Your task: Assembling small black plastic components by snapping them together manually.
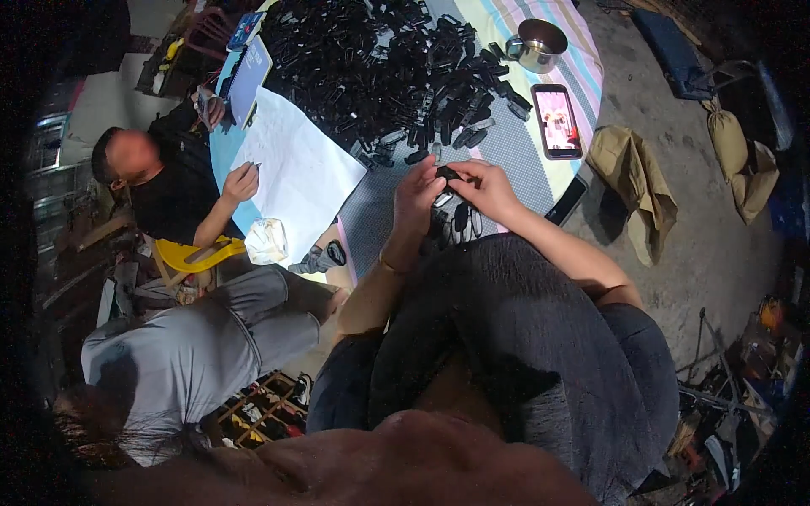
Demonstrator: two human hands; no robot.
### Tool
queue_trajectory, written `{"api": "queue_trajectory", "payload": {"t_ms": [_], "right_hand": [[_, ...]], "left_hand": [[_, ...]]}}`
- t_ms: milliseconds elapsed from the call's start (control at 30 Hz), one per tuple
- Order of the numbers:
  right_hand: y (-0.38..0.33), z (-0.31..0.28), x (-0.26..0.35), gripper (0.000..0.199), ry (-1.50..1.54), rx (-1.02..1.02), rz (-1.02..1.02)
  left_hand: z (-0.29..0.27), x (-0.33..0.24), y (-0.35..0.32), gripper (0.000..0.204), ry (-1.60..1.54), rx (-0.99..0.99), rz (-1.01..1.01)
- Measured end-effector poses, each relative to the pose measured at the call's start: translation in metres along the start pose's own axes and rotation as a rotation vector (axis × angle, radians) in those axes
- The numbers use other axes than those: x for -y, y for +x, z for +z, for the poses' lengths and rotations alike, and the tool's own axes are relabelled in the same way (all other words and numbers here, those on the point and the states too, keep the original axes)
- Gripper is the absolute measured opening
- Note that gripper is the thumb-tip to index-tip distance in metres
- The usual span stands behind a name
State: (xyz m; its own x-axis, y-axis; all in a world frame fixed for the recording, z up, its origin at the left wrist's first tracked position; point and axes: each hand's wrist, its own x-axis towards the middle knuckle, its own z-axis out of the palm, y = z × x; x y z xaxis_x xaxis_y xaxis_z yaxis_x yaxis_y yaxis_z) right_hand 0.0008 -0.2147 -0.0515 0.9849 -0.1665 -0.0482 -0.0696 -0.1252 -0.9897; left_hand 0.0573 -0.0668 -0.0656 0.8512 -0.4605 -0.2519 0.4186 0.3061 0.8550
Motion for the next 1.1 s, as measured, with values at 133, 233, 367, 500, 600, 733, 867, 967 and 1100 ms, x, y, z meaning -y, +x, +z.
{"api": "queue_trajectory", "payload": {"t_ms": [133,233,367,500,600,733,867,967,1100], "right_hand": [[-0.008,0.005,0.010,0.026,-0.167,-0.076,-0.135],[-0.008,0.005,0.012,0.025,-0.219,-0.128,-0.199],[-0.005,0.008,0.011,0.023,-0.379,-0.209,-0.421],[-0.009,0.006,0.003,0.022,-0.255,-0.191,-0.263],[-0.010,-0.006,-0.016,0.022,0.155,0.190,0.252],[-0.020,-0.007,-0.004,0.020,0.069,0.121,0.117],[-0.029,-0.003,-0.002,0.022,-0.109,0.043,-0.018],[-0.034,-0.001,-0.007,0.021,-0.163,-0.032,-0.103],[-0.033,-0.014,-0.003,0.024,-0.194,0.045,0.017]], "left_hand": [[0.007,0.000,-0.007,0.039,-0.071,-0.050,-0.057],[0.009,0.000,-0.009,0.037,0.012,-0.055,-0.026],[0.022,0.001,-0.010,0.034,-0.051,-0.092,-0.010],[0.019,-0.002,-0.007,0.032,-0.083,-0.022,-0.005],[0.022,-0.013,-0.006,0.029,-0.059,0.019,-0.035],[0.015,-0.014,-0.006,0.026,-0.058,0.156,-0.170],[0.017,-0.019,-0.014,0.023,0.012,0.215,-0.170],[0.022,-0.017,-0.017,0.022,0.072,0.197,-0.135],[0.025,-0.012,-0.011,0.023,0.058,0.155,-0.220]]}}
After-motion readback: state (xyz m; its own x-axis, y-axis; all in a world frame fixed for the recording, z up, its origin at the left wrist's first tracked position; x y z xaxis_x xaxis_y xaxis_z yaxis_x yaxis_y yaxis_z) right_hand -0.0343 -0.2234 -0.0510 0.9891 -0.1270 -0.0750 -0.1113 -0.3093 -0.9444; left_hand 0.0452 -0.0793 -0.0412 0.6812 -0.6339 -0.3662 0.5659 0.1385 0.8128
